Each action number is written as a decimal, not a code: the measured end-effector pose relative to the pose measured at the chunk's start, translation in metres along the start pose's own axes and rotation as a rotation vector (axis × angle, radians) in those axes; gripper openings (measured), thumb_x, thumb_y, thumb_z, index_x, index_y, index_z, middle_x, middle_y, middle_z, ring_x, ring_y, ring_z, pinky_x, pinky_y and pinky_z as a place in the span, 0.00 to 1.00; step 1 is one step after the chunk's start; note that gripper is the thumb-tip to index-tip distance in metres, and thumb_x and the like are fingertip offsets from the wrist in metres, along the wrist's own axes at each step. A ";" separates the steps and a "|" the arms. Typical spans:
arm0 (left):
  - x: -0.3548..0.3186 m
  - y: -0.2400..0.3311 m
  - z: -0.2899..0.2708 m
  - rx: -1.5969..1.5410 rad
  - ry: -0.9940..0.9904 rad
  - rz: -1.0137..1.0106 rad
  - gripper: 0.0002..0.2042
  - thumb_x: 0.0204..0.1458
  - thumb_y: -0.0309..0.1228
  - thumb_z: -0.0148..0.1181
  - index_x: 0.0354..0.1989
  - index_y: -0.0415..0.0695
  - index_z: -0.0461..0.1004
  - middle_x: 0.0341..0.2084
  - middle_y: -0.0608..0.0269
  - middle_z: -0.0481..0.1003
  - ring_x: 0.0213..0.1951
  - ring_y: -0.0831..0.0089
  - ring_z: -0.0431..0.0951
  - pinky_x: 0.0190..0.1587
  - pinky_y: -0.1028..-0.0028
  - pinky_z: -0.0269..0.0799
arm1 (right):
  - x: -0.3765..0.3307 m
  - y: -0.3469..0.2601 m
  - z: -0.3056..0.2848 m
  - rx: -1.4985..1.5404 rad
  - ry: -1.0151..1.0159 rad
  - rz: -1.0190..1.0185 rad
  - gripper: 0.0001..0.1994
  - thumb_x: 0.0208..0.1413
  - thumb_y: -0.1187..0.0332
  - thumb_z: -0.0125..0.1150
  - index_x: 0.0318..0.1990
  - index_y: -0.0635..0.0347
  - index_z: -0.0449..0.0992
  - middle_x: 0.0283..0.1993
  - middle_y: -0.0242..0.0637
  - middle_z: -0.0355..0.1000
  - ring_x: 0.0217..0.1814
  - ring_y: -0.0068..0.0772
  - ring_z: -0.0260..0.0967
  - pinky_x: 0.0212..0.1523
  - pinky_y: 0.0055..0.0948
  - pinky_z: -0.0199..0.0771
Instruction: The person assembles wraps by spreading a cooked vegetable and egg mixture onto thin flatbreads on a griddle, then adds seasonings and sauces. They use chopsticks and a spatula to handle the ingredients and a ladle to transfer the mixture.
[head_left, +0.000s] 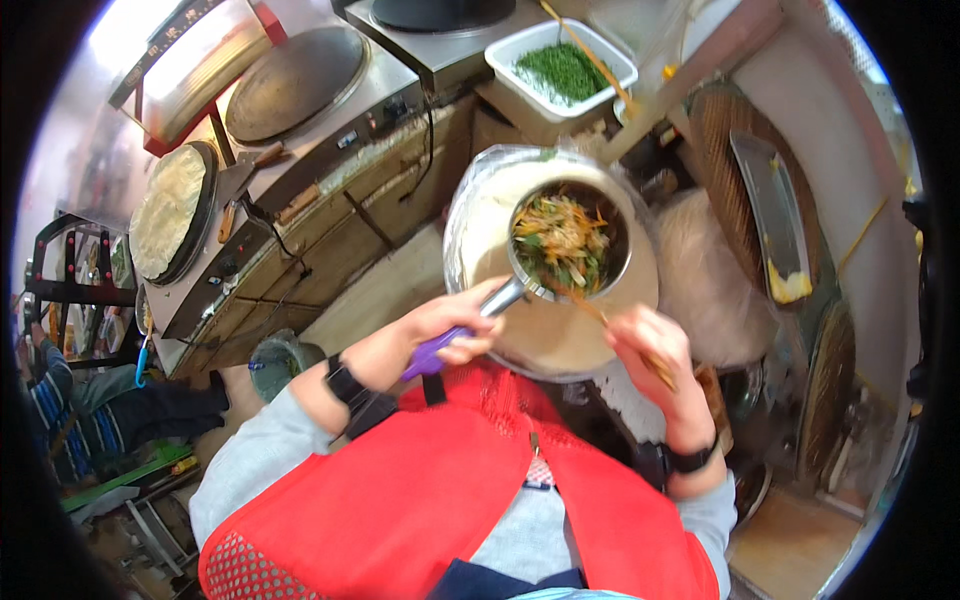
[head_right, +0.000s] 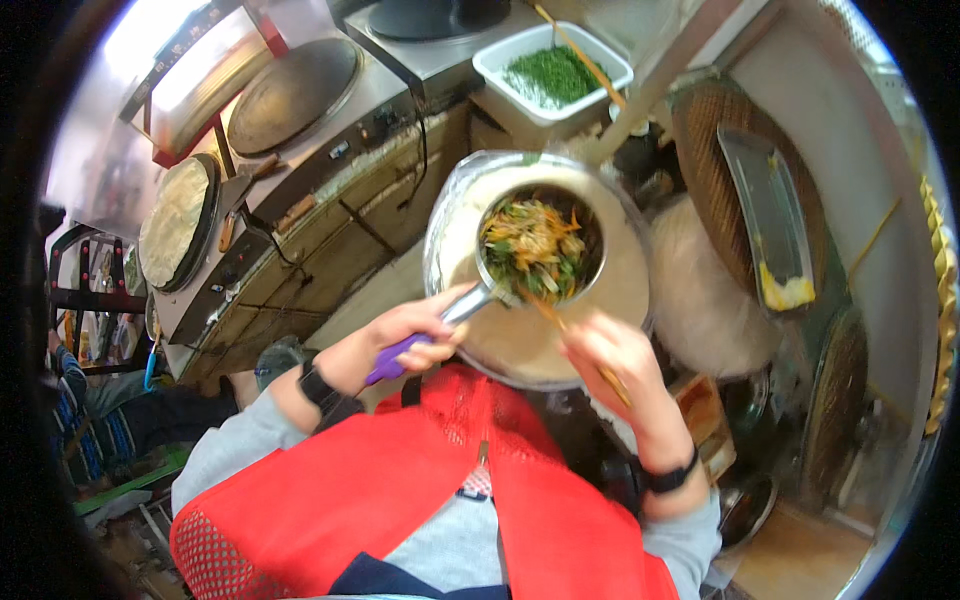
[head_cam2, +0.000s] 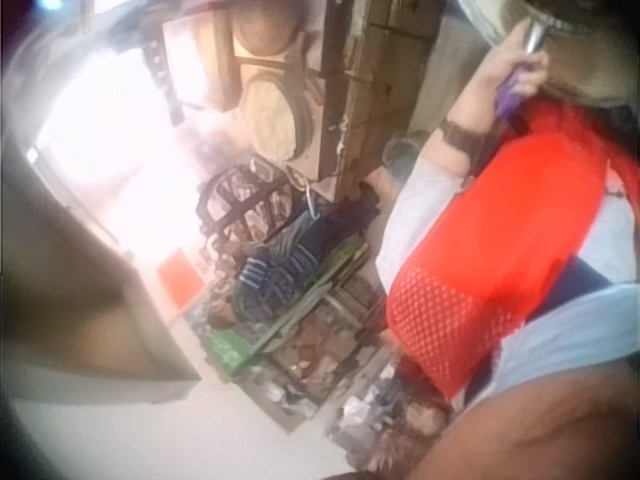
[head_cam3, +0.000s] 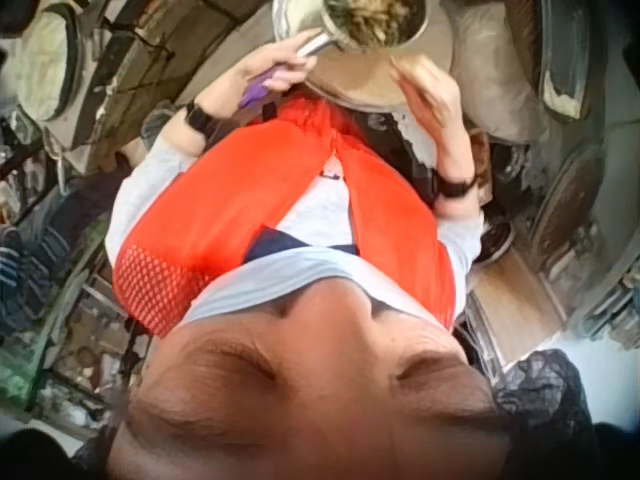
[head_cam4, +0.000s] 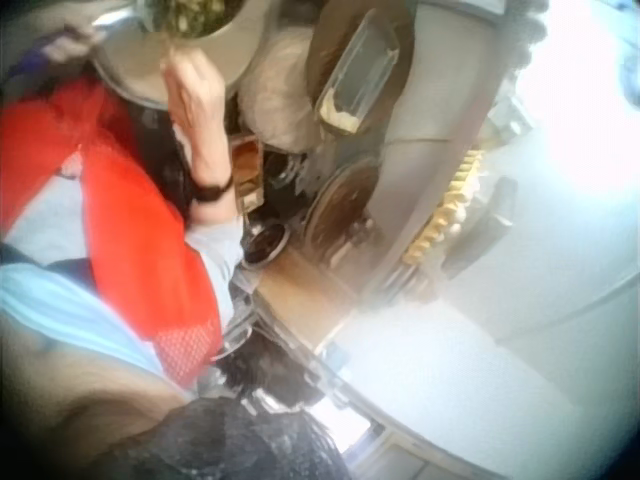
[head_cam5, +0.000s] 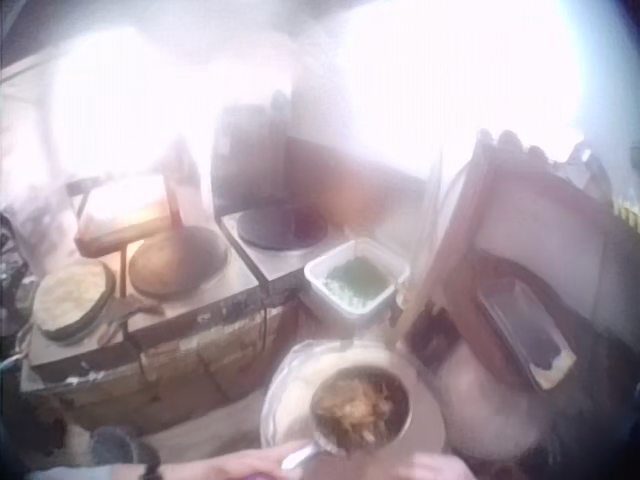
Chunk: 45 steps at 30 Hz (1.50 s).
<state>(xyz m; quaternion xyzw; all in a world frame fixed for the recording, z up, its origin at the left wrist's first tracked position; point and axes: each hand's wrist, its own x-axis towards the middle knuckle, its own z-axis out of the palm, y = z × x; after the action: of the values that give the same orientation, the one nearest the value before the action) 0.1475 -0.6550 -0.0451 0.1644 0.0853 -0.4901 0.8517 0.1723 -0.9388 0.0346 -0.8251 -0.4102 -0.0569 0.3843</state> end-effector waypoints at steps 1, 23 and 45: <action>0.000 -0.001 0.001 0.058 -0.014 -0.019 0.38 0.54 0.18 0.45 0.70 0.61 0.37 0.29 0.61 0.61 0.16 0.81 0.57 0.11 0.84 0.53 | 0.002 0.003 0.002 0.022 -0.012 0.022 0.06 0.47 0.82 0.61 0.30 0.63 0.72 0.26 0.41 0.69 0.29 0.35 0.70 0.29 0.29 0.69; 0.001 0.000 0.007 -0.014 0.031 -0.039 0.38 0.54 0.16 0.43 0.70 0.61 0.37 0.28 0.61 0.60 0.15 0.81 0.56 0.11 0.84 0.54 | -0.001 0.010 -0.001 0.095 0.074 0.160 0.03 0.51 0.80 0.59 0.32 0.63 0.73 0.28 0.41 0.70 0.30 0.37 0.70 0.31 0.26 0.70; 0.007 -0.001 0.013 -0.062 0.022 -0.049 0.39 0.54 0.19 0.47 0.69 0.63 0.38 0.28 0.62 0.62 0.16 0.80 0.58 0.11 0.84 0.55 | -0.003 0.012 -0.002 0.106 0.266 0.278 0.03 0.52 0.81 0.57 0.30 0.63 0.72 0.28 0.40 0.70 0.30 0.33 0.69 0.31 0.26 0.69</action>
<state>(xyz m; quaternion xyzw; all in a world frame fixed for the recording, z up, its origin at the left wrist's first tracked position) 0.1501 -0.6658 -0.0350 0.1415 0.1138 -0.5060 0.8432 0.1793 -0.9465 0.0283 -0.8376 -0.2404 -0.0900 0.4822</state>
